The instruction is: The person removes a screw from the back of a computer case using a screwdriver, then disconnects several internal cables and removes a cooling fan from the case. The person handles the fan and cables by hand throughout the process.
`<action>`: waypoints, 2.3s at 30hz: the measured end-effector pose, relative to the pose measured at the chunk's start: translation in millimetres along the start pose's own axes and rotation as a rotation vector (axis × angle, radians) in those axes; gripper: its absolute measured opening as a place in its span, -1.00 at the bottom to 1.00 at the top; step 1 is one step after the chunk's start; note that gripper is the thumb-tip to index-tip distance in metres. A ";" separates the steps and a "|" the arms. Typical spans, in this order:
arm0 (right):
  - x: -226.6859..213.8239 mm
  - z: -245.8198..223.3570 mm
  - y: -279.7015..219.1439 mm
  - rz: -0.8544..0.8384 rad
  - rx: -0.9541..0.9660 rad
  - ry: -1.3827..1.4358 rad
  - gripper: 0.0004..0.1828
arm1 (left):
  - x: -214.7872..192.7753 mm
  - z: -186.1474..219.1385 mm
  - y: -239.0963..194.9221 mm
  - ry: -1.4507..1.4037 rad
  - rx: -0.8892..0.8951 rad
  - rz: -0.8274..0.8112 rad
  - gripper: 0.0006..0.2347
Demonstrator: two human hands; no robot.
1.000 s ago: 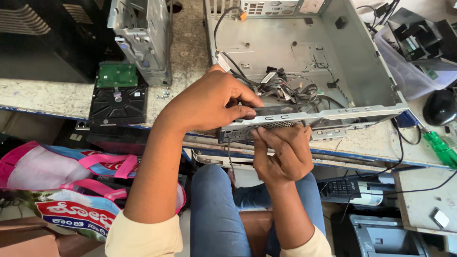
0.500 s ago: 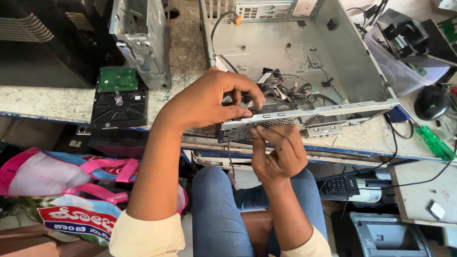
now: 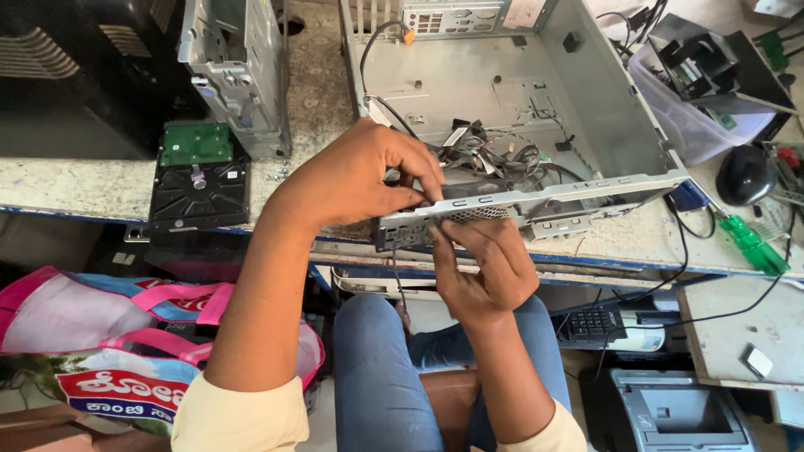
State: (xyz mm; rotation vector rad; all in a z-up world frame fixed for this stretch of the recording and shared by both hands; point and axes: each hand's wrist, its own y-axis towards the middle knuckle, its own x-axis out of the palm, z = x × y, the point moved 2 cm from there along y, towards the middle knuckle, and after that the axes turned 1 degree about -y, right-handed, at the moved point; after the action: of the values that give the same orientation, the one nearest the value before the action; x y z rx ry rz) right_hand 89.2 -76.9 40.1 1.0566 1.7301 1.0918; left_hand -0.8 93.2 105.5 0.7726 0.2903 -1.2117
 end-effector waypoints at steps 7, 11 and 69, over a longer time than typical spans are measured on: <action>4.6 0.0 0.7 0.035 -0.064 -0.100 -0.72 | 1.3 -0.6 0.3 0.006 0.008 0.029 -0.80; 4.7 2.8 0.2 0.030 -0.086 -0.100 -0.72 | 2.6 0.3 0.4 0.010 -0.027 0.031 -0.82; 27.4 80.2 156.6 -1.644 0.233 0.309 -0.66 | 75.6 40.7 -56.9 0.510 0.183 0.868 -0.85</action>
State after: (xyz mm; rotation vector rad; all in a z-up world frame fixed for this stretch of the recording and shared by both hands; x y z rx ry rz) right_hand 189.3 11.7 157.7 -0.5898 2.1300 -0.0554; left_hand -34.0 2.9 68.9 1.2008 0.2179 -0.2117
